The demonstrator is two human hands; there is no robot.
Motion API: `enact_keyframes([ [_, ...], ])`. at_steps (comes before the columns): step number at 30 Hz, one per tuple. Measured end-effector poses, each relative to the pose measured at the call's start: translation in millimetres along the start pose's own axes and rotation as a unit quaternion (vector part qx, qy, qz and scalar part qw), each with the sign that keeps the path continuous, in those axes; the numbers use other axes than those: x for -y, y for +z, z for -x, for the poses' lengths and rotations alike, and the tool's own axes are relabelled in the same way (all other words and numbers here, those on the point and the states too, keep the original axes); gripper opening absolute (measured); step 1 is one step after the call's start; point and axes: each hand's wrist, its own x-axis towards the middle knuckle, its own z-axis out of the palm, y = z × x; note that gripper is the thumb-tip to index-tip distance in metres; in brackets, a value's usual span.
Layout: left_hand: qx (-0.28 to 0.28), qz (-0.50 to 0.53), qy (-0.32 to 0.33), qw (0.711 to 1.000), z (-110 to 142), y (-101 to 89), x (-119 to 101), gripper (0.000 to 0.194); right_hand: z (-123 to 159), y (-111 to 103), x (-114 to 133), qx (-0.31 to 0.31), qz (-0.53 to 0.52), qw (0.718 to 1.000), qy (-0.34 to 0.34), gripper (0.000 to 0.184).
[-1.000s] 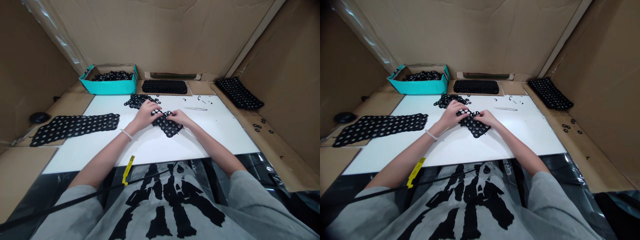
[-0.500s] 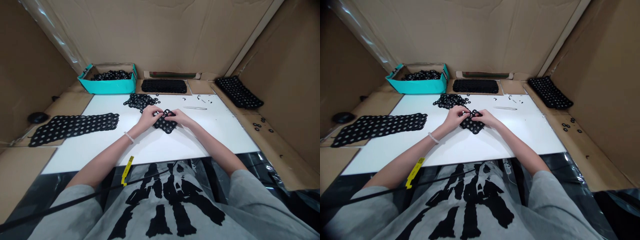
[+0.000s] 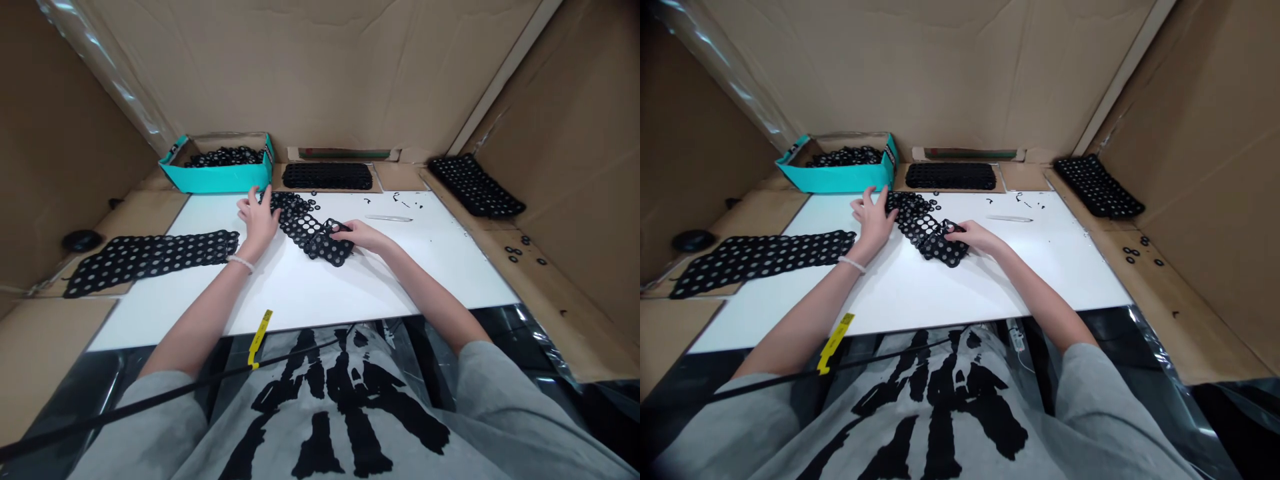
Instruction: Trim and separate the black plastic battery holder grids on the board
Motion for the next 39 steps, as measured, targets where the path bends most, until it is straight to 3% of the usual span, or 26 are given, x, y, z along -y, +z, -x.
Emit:
enact_keyframes([
  [2, 0.053, 0.025, 0.090, 0.994, 10, -4.9, -18, 0.038, 0, -1, 1, 0.018, -0.038, 0.999, 0.017, 0.031],
  [4, 0.157, 0.070, 0.198, 0.965, 22, -6.1, -38, 0.026, 0, 0, 1, 0.020, -0.066, 0.998, 0.015, 0.030],
  [7, 0.228, 0.104, 0.257, 0.933, 37, -3.5, -55, 0.025, 1, 3, 2, 0.026, -0.108, 0.994, -0.008, 0.030],
  [11, 0.209, 0.137, 0.172, 0.953, 45, 2.3, -56, 0.022, 4, 11, 3, 0.039, -0.163, 0.986, -0.019, 0.033],
  [15, 0.200, 0.196, 0.043, 0.959, 36, 11.4, -45, 0.020, 2, 17, 1, 0.001, -0.145, 0.989, -0.013, 0.035],
  [19, 0.115, 0.176, -0.048, 0.977, 16, 14.8, -19, 0.025, 0, 19, -2, -0.028, -0.089, 0.996, -0.017, 0.039],
  [22, 0.044, 0.054, -0.018, 0.997, 5, 7.1, -7, 0.033, 1, 19, -4, -0.038, -0.046, 0.998, -0.005, 0.035],
  [24, 0.046, 0.018, 0.040, 0.998, 6, 0.8, -11, 0.038, 1, 21, -4, -0.048, -0.027, 0.998, 0.000, 0.028],
  [26, 0.111, 0.044, 0.135, 0.984, 13, -3.1, -23, 0.033, 1, 22, -4, -0.066, -0.003, 0.998, -0.005, 0.025],
  [28, 0.189, 0.082, 0.229, 0.951, 23, -3.6, -37, 0.026, 0, 21, -3, -0.075, 0.006, 0.997, -0.011, 0.025],
  [30, 0.226, 0.101, 0.268, 0.931, 33, -1.9, -47, 0.027, 1, 19, -1, -0.051, -0.033, 0.998, -0.016, 0.026],
  [35, 0.202, 0.143, 0.209, 0.946, 43, 3.7, -51, 0.025, 4, 12, 3, 0.047, -0.131, 0.989, -0.053, 0.031],
  [39, 0.170, 0.159, 0.111, 0.966, 39, 10.0, -47, 0.024, 0, 16, 0, 0.007, -0.071, 0.996, -0.057, 0.034],
])
